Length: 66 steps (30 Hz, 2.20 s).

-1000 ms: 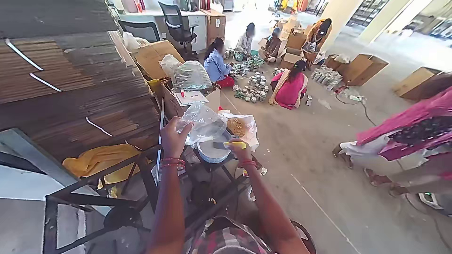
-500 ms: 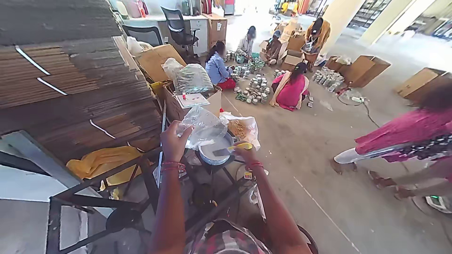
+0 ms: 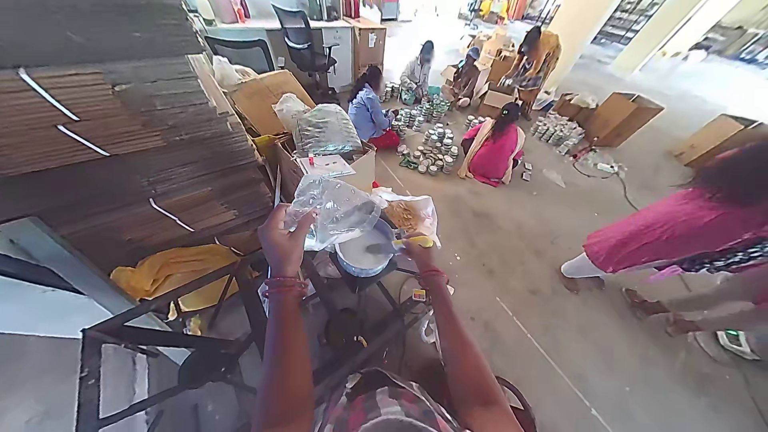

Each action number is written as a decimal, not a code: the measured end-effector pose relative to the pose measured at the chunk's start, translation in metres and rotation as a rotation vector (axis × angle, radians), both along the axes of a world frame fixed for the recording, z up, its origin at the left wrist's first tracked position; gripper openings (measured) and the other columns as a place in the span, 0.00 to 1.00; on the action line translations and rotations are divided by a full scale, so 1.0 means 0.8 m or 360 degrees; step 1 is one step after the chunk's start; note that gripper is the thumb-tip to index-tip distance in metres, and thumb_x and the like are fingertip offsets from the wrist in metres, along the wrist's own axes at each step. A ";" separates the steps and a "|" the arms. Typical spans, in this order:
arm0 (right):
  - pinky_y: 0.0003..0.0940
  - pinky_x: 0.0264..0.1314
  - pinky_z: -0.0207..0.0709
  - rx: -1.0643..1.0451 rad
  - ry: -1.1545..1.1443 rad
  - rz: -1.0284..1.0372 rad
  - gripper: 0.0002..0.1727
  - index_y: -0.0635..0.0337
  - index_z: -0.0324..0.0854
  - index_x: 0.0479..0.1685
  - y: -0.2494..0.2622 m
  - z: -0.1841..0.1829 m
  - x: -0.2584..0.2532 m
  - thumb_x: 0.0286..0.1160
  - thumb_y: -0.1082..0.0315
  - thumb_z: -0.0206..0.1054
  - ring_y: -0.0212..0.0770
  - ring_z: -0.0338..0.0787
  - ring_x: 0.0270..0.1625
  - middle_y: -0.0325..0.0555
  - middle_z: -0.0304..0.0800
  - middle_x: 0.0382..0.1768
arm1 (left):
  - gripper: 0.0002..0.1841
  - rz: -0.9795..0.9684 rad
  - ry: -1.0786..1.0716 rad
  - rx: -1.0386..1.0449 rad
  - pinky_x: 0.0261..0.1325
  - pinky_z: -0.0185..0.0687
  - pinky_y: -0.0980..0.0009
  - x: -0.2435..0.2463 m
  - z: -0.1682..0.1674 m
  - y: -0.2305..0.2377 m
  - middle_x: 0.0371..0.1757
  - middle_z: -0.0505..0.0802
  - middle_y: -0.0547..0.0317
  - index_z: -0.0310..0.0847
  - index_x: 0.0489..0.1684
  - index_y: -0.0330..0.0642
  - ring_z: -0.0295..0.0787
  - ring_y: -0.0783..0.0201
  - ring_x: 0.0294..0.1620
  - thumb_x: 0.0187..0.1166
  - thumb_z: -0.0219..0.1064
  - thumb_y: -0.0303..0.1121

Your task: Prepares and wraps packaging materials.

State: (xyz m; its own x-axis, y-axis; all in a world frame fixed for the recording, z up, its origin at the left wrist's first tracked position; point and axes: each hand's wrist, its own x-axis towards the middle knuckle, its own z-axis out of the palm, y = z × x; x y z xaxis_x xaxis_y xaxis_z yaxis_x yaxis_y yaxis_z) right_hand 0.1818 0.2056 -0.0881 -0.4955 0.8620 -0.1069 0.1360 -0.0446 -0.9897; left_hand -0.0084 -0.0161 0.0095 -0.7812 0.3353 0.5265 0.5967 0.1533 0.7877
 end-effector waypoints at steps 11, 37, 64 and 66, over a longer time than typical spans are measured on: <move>0.37 0.41 0.90 0.0118 0.0041 -0.0067 0.09 0.65 0.87 0.49 0.001 -0.009 0.004 0.73 0.72 0.73 0.38 0.92 0.32 0.49 0.93 0.36 | 0.19 0.0003 0.0052 0.0098 0.51 0.84 0.64 0.011 0.006 -0.012 0.40 0.92 0.52 0.85 0.49 0.35 0.88 0.68 0.41 0.76 0.77 0.43; 0.44 0.43 0.87 0.0409 -0.0174 0.0141 0.10 0.61 0.89 0.48 0.012 0.019 -0.023 0.73 0.67 0.75 0.41 0.91 0.34 0.49 0.94 0.38 | 0.18 -0.0034 0.0150 0.0033 0.50 0.85 0.59 0.015 0.013 -0.001 0.41 0.92 0.48 0.85 0.49 0.35 0.90 0.62 0.41 0.75 0.78 0.42; 0.33 0.40 0.91 0.0062 0.0040 0.0313 0.10 0.71 0.86 0.51 -0.017 0.015 -0.006 0.74 0.75 0.72 0.37 0.93 0.32 0.51 0.94 0.38 | 0.17 -0.0267 0.0286 -0.0458 0.51 0.81 0.33 -0.011 0.024 0.047 0.41 0.93 0.36 0.87 0.49 0.33 0.92 0.37 0.45 0.77 0.77 0.40; 0.33 0.39 0.91 0.0106 -0.0030 0.0306 0.09 0.69 0.87 0.49 -0.013 0.024 0.006 0.74 0.74 0.73 0.37 0.94 0.31 0.50 0.94 0.36 | 0.16 -0.0302 0.0328 -0.0486 0.49 0.81 0.33 -0.013 0.031 0.050 0.39 0.93 0.36 0.87 0.48 0.33 0.92 0.37 0.43 0.78 0.76 0.40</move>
State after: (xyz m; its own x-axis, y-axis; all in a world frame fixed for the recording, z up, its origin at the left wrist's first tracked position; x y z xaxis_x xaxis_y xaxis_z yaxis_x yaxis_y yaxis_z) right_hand 0.1865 0.1950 -0.0690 -0.6501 0.7572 -0.0637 0.1543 0.0495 -0.9868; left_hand -0.0188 0.0238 0.0342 -0.5790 0.6283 0.5196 0.7775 0.2335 0.5840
